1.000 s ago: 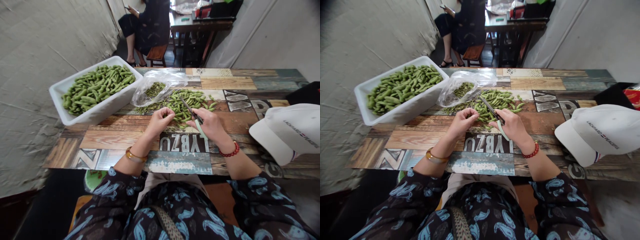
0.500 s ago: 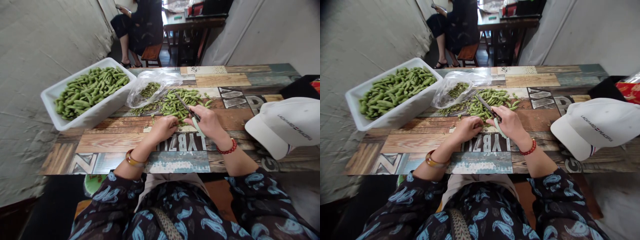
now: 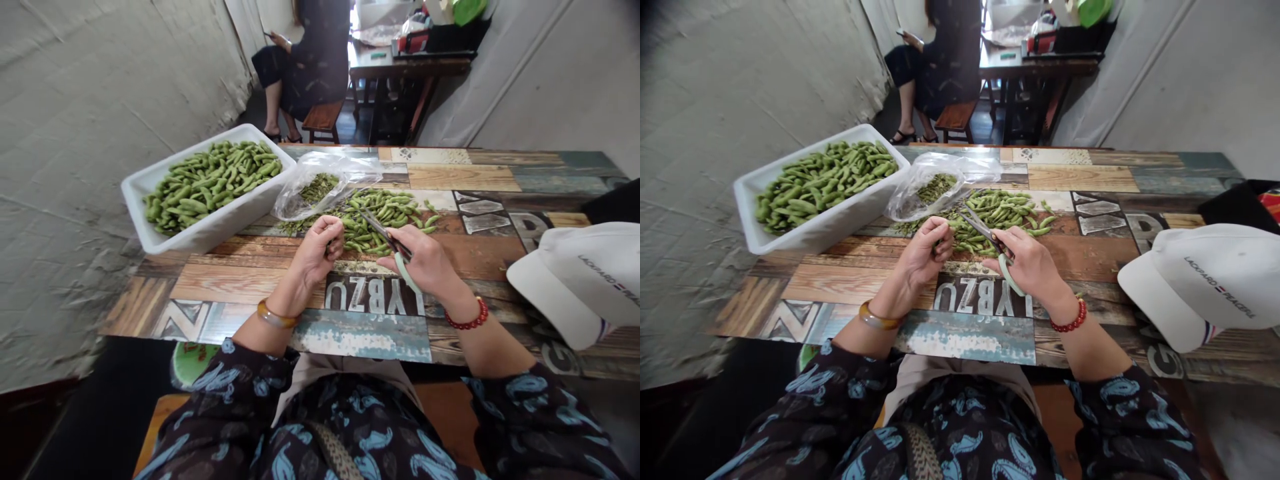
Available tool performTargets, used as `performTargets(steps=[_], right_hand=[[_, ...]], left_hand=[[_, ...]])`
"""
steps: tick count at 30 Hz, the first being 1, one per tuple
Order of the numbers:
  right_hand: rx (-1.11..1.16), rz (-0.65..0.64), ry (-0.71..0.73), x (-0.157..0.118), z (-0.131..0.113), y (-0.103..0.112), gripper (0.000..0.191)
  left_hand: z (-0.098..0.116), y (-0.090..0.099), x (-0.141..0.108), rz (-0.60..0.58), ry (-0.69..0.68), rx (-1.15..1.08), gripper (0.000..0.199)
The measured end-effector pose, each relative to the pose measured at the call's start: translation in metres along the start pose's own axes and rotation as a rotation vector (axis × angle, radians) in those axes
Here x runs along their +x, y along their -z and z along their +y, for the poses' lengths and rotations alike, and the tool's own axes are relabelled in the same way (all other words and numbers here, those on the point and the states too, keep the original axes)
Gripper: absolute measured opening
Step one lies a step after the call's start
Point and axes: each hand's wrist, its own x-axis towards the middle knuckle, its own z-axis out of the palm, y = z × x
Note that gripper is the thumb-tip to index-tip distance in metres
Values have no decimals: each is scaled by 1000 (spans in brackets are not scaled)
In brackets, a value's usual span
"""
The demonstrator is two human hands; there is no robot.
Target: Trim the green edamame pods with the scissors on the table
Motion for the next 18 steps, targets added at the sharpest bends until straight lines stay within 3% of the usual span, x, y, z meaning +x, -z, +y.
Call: performTargets(steps=[11, 18], right_hand=[[13, -124, 24, -1, -3, -6, 53], [33, -116, 21, -1, -3, -8, 49]], left_hand=[[-7, -2, -1, -6, -16, -110, 43], [-14, -9, -3, -54, 27, -38, 41]])
